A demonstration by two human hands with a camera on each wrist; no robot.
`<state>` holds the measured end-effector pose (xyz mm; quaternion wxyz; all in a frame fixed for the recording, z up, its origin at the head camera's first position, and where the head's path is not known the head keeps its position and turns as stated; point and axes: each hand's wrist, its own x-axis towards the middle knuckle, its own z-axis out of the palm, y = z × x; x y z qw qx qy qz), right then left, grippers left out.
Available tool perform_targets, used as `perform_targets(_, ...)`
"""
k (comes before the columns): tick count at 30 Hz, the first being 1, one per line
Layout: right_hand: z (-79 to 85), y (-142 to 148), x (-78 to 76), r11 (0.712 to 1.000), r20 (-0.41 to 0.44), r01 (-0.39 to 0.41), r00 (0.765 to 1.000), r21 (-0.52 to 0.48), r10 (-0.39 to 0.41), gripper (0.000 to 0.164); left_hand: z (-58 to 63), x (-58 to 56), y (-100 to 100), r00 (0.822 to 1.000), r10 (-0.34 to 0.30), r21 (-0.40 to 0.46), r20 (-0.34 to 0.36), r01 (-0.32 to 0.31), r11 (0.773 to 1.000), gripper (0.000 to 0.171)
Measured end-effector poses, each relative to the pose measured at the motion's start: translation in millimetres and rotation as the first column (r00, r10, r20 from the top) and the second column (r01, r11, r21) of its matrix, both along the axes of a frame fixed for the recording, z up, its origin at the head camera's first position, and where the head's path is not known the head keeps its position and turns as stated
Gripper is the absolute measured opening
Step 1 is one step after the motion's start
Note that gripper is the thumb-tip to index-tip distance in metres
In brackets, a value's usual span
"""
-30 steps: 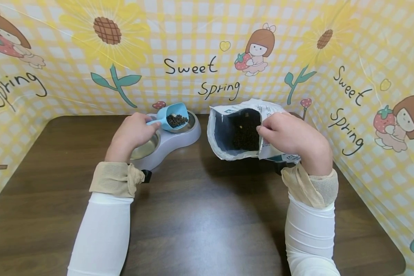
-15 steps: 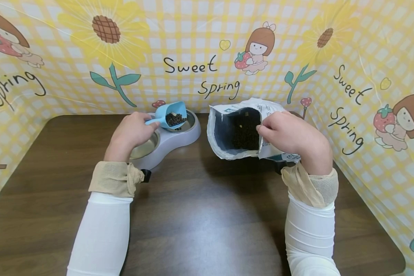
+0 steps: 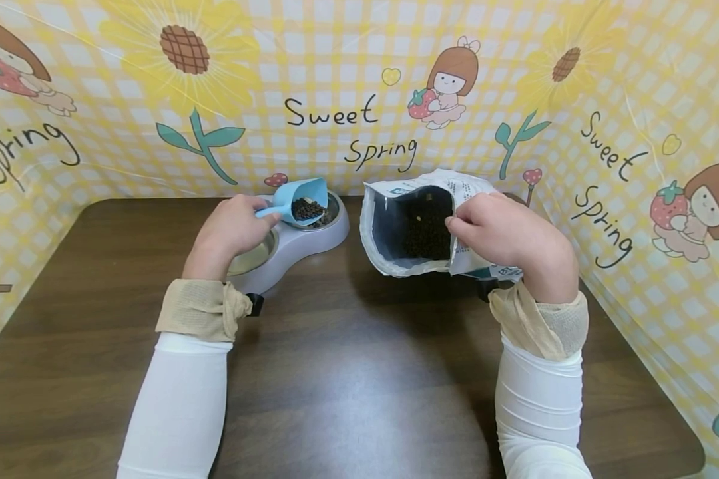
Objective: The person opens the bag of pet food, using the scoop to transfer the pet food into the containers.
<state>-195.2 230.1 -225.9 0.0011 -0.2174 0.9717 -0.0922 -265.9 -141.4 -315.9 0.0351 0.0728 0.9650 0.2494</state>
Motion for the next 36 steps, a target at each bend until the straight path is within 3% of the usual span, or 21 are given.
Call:
perform_targets(9,0.3,0.6,-0.4,1.0,0.01,0.008,1.0,0.004,-0.008,0.048,-1.3,-1.9,0.1,1.0,-0.011,-0.029,-0.001,0.011,1.0,0.052)
perform_targets(17,1.0,0.1,-0.1,1.0,-0.002,0.004,1.0,0.012,-0.004,0.048,-2.0,-2.3,1.5,0.998,-0.032,-0.052,-0.05,0.029,0.998,0.041)
perform_targets(22,1.8,-0.5,0.7,1.0,0.003,0.002,1.0,0.004,-0.002,0.049,-1.6,-2.8,1.6,0.998,-0.027,-0.05,-0.048,0.024,0.998,0.048)
perform_targets(36,1.8,-0.6,-0.4,1.0,0.012,0.005,1.0,0.001,-0.005,0.049,-5.0,-7.3,0.0,0.997,-0.045,-0.081,-0.057,0.04,0.996,0.049)
